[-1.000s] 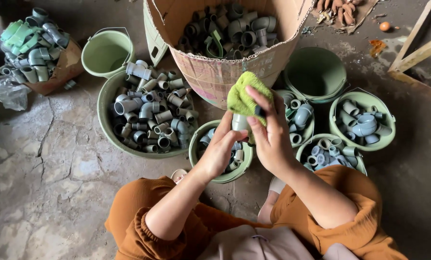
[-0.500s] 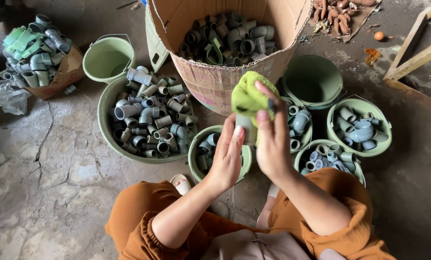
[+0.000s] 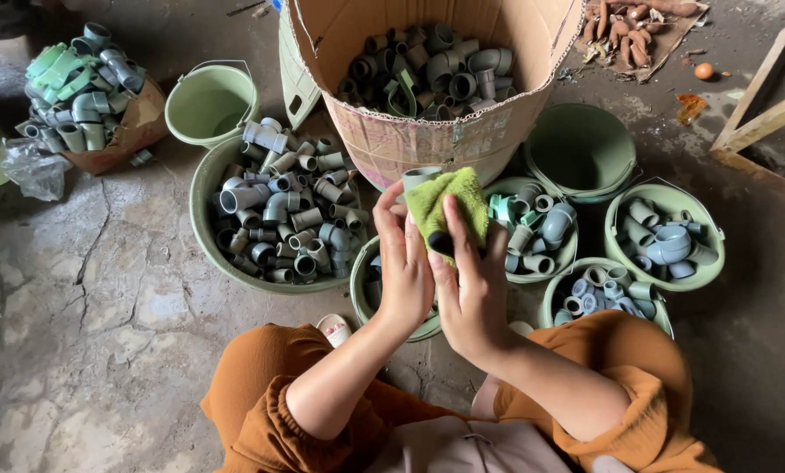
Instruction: The person sits on the floor and wipes small gray plastic plumbing fittings with a green cloth. They pick each fitting from a bucket, wipe it, and place it into a large cardboard box. The process is repeated for multiple fittings throughout the clip.
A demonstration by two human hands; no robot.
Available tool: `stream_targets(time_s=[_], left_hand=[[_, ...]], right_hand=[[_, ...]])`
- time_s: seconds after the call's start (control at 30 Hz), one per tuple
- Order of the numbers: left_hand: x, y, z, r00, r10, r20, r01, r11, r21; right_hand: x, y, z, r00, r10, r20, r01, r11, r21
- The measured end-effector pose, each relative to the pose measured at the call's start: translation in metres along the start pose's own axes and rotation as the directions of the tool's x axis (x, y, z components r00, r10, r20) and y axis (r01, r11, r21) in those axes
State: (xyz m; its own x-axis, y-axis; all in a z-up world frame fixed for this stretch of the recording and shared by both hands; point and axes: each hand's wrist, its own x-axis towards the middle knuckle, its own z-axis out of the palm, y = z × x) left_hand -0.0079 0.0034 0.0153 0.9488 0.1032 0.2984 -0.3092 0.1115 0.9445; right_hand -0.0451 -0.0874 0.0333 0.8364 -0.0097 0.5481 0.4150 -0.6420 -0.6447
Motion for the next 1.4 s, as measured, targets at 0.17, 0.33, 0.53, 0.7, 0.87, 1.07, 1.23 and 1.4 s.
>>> stream_targets(time_s=[0.17, 0.33, 0.53, 0.7, 0.87, 1.07, 1.23, 1.4], left_hand=[[-0.001, 0.004, -0.002, 0.994, 0.011, 0.111, 0.000, 0.995, -0.098], [0.001, 0.012, -0.007, 0.987, 0.012, 0.161, -0.020, 0.999, 0.048], [0.005, 0.016, -0.016, 0.996, 0.045, 0.079, -0.070, 0.937, 0.342], [0.003, 0.022, -0.015, 0.995, 0.022, 0.100, -0.046, 0.969, 0.244], [0.007, 0.011, -0.013, 0.999, -0.025, 0.019, 0.027, 0.996, -0.083], [0.006, 0.017, -0.021, 0.997, -0.065, 0.048, 0.064, 0.998, 0.010], [0.006, 0.021, -0.025, 0.991, -0.062, 0.118, 0.022, 0.950, 0.313], [0.012, 0.010, -0.021, 0.987, -0.110, 0.118, 0.132, 0.971, -0.200]], right_hand=[[0.021, 0.028, -0.003, 0.964, 0.265, 0.031, -0.261, 0.913, 0.313], [0.029, 0.044, -0.001, 0.847, 0.488, 0.211, -0.520, 0.679, 0.518], [0.026, 0.011, -0.007, 0.992, 0.114, 0.056, -0.124, 0.962, 0.243], [0.029, 0.021, -0.010, 0.999, 0.007, 0.032, -0.015, 0.967, 0.255], [0.024, 0.036, -0.001, 0.991, 0.102, 0.092, -0.130, 0.913, 0.387], [0.019, 0.044, 0.004, 0.982, 0.142, 0.127, -0.182, 0.899, 0.398], [0.025, 0.025, 0.001, 0.998, -0.069, -0.005, 0.068, 0.976, 0.206], [0.031, 0.027, 0.000, 0.994, 0.075, 0.078, -0.103, 0.886, 0.453]])
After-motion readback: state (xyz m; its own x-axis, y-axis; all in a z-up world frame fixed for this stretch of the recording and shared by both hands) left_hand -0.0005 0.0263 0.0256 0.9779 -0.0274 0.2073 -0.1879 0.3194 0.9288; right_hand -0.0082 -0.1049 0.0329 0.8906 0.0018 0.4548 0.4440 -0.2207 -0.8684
